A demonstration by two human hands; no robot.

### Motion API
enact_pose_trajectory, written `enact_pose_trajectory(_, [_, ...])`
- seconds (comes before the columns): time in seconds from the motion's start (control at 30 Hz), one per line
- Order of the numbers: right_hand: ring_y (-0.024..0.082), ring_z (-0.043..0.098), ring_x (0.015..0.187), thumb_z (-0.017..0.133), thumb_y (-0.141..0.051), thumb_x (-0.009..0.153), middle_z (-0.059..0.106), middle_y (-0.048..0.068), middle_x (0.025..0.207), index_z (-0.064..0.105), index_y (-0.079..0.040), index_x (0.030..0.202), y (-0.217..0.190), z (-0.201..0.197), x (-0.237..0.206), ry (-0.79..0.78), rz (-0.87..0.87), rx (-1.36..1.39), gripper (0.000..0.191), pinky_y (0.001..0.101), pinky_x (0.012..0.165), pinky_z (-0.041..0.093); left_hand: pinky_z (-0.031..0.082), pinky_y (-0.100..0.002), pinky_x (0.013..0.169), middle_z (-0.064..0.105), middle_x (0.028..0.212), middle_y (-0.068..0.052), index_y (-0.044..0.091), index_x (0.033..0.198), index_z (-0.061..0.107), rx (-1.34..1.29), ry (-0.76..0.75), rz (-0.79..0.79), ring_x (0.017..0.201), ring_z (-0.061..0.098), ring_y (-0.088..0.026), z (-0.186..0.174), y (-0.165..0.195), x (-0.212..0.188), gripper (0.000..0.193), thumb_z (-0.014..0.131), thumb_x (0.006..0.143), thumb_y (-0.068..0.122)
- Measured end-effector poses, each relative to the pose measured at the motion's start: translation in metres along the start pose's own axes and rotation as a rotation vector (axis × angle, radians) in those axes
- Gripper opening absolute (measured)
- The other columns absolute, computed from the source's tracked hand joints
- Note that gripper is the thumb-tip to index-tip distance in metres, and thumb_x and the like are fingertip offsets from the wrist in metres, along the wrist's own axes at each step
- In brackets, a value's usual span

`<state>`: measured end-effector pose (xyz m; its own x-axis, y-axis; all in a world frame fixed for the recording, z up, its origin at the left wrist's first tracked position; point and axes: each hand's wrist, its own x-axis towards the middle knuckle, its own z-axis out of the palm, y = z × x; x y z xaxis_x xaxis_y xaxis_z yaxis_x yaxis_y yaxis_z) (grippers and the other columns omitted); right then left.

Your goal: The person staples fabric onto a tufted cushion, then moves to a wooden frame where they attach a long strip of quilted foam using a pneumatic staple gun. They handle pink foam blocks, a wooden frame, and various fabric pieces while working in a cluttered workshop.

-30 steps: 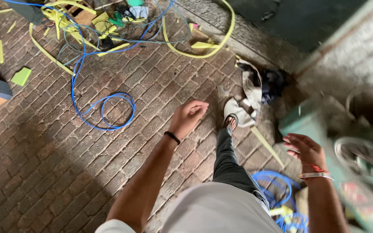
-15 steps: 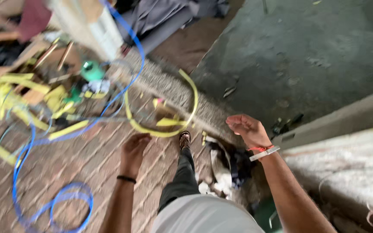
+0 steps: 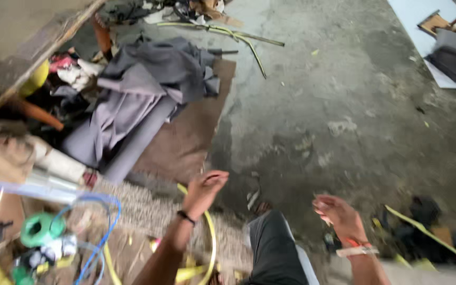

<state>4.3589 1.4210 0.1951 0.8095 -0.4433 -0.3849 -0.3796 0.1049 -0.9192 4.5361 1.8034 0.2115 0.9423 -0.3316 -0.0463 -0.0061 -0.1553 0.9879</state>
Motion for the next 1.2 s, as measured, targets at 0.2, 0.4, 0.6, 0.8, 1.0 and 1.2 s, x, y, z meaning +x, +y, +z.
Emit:
enact_pose_trajectory(0.2, [0.023,0.071,0.097,0.067,-0.018,0.095,0.076,0.013,0.108,0.069,-0.001,0.119,-0.103,0.002,0.259,0.102,0.078,0.185,0.03,0.0391,0.085,0.057,0.055,-0.028,0.09,0.077,0.109,-0.004,0.004,0.114,0.074,-0.096,-0.026,-0.064,0.1,0.07,-0.012,0.048,0.048,0.268,0.023,0.068,0.095,0.015])
enact_pose_trajectory(0.4, [0.018,0.068,0.093,0.07,-0.019,0.095,0.073,0.006,0.103,0.072,-0.003,0.118,-0.277,0.047,0.418,0.021,-0.058,-0.105,0.028,0.0329,0.087,0.054,0.054,-0.028,0.089,0.077,0.109,-0.004,0.004,0.115,0.074,-0.024,0.089,-0.107,0.103,0.07,-0.013,0.036,0.129,0.438,0.025,0.065,0.096,0.017])
enact_pose_trajectory(0.6, [0.017,0.069,0.094,0.074,-0.018,0.091,0.074,0.008,0.1,0.073,0.002,0.11,-0.368,0.139,0.605,-0.206,-0.17,0.024,0.028,0.0323,0.086,0.056,0.054,-0.028,0.088,0.078,0.106,-0.005,0.003,0.113,0.076,-0.121,0.287,-0.2,0.099,0.071,-0.013,-0.014,0.083,0.552,0.025,0.068,0.093,0.016])
enact_pose_trajectory(0.8, [0.016,0.068,0.099,0.075,-0.018,0.088,0.074,0.007,0.108,0.075,-0.003,0.116,-0.436,0.209,0.807,-0.31,-0.052,-0.152,0.032,0.0309,0.09,0.053,0.05,-0.024,0.075,0.078,0.101,0.0,0.01,0.112,0.077,-0.259,0.521,-0.424,0.088,0.067,-0.008,-0.078,-0.025,0.728,0.022,0.068,0.093,0.015])
enact_pose_trajectory(1.0, [0.021,0.069,0.104,0.073,-0.023,0.09,0.075,0.009,0.113,0.074,-0.003,0.119,-0.562,0.245,1.005,-0.089,0.044,-0.274,0.035,0.0359,0.094,0.053,0.05,-0.025,0.069,0.079,0.098,-0.005,0.002,0.11,0.077,-0.336,0.448,-0.204,0.08,0.066,-0.01,-0.115,0.019,1.057,0.021,0.067,0.095,0.012])
enact_pose_trajectory(1.2, [0.023,0.069,0.111,0.072,-0.018,0.091,0.072,0.012,0.118,0.071,0.001,0.119,-0.614,0.249,1.222,0.131,0.016,0.017,0.034,0.0358,0.096,0.057,0.054,-0.025,0.085,0.078,0.103,-0.005,0.002,0.113,0.073,-0.322,0.043,-0.126,0.097,0.07,-0.012,-0.08,0.105,1.328,0.022,0.067,0.094,0.012])
